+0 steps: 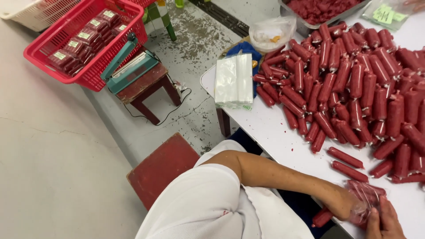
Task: The person places individual sausages into plastic bags and adds labels to the bags. The person then organizes the packed bags into a crate.
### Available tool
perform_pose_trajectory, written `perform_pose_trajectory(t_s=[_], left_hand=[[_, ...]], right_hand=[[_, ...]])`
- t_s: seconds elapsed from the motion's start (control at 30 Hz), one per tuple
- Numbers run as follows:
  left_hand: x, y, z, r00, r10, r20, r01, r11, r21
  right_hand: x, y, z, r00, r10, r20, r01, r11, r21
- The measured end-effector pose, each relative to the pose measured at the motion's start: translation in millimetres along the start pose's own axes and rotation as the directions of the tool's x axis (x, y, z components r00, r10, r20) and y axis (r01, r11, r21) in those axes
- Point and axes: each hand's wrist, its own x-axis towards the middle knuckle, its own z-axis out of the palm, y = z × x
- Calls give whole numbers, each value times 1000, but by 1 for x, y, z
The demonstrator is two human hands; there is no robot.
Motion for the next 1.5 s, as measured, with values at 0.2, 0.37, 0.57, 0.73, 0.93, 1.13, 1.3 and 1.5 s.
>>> perform_pose_trajectory(t_s=[0.2, 0.37, 0.57, 0.73, 0.93, 1.13, 1.3, 1.5], left_hand=[[-18, 13, -18, 985, -152, 80, 158, 985, -73], [-7, -10, -1, 994, -112, 14, 113, 988, -108], [-29, -3, -15, 984, -147, 104, 171, 940, -295], [-31, 7, -12, 976, -203, 79, 214, 960, -178], [-93, -21, -8, 987, -143, 70, 154, 969, -193], [-244, 5, -67, 907, -380, 183, 279, 213, -936], [-274, 16, -81, 765, -628, 142, 201, 24, -979], [-236, 17, -66, 816, -457, -355, 39, 655, -755]], right_hand=[[-2, 49, 13, 992, -118, -41, 118, 993, 5], [-2, 64, 15, 994, -110, -8, 109, 993, -54], [-4, 67, 16, 989, -146, -26, 146, 989, -12], [-2, 13, 7, 999, -15, -29, 14, 999, -31], [9, -20, 1, 1000, -11, -17, 8, 988, -154], [0, -25, -6, 994, -58, -95, 51, 996, -69], [-1, -27, -6, 984, 23, -174, -25, 1000, -11], [5, -23, -9, 986, 23, -163, -17, 999, 39]])
